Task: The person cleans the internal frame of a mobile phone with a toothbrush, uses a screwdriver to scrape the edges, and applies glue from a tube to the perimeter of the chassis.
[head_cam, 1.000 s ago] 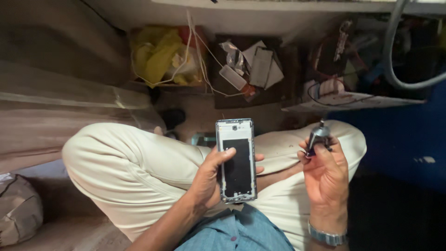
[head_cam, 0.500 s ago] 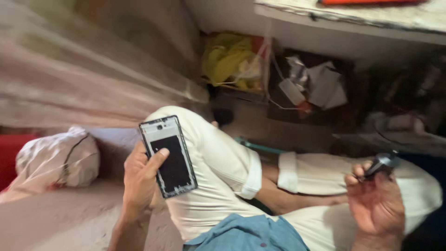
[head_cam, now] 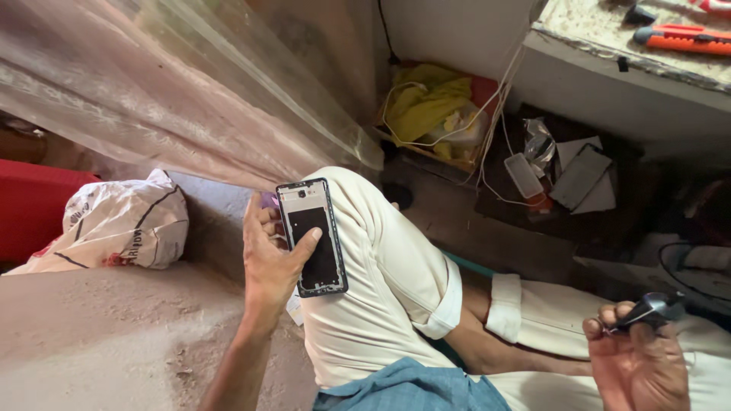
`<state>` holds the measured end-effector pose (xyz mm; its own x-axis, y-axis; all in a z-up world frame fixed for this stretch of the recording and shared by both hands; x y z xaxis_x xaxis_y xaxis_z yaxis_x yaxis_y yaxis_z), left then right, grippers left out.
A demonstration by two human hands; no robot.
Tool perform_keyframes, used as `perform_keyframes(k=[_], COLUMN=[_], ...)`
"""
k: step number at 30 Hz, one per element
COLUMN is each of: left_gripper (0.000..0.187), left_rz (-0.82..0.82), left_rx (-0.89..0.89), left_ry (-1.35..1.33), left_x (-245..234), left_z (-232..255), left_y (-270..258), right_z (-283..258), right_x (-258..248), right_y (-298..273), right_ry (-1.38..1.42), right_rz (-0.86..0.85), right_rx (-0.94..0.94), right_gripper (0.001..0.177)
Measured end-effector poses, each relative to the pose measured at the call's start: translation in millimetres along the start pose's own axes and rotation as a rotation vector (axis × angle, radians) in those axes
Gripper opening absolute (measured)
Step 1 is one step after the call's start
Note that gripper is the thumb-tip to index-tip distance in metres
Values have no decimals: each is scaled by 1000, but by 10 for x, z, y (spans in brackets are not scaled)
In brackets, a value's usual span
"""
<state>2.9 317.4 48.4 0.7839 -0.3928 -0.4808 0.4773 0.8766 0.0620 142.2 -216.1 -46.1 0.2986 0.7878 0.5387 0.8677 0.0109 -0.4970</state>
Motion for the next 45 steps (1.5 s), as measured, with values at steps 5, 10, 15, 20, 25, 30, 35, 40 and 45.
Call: perform_keyframes(k=[5, 10, 15, 20, 25, 30, 35, 40, 45], left_gripper=[97, 75, 69, 59, 58, 53, 55, 54, 54], left_rz=[99, -213, -1127, -1293, -1197, -1035, -991, -977, -930], left_rx=[277, 530, 224, -49, -263, -185, -197, -257, -168], left_ry=[98, -93, -511, -637, -788, -949, -794, -813, -718], left_x=[-158, 411, 1458, 1908, 2062, 2049, 2134, 2180, 2174], left_z=[348, 974, 1397, 1516, 1396, 1354, 1048, 840, 764], left_y=[-132, -978, -1775, -1983, -1907, -1761, -1767, -1796, -1763], right_z=[128, 489, 1067, 888, 416, -523, -1811, -2081, -1966], right_x=[57, 517, 856, 1135, 1325, 1656, 2518, 3031, 3170], right_y=[14, -147, -496, -566, -320, -21, -289, 80, 214], right_ry=[-20, 47, -136, -7, -203, -725, -1157, -1319, -1401], right_rz=[44, -198, -366, -505, -436, -181, 14, -33, -135], right_rx=[68, 114, 403, 451, 250, -336, -1370, -1468, -1587], right_gripper=[12, 31, 45, 47, 57, 27, 8, 11, 12])
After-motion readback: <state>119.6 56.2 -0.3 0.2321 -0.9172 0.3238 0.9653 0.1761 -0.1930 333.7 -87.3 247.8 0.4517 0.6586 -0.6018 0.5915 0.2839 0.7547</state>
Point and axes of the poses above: each hand's wrist, its own y-axis towards the middle knuckle, its own x-axis out of the palm, z = x × y, the point moved 10 cm from there along y, towards the middle knuckle, and after that the axes turned 13 degrees about z, right-handed, at the moved point
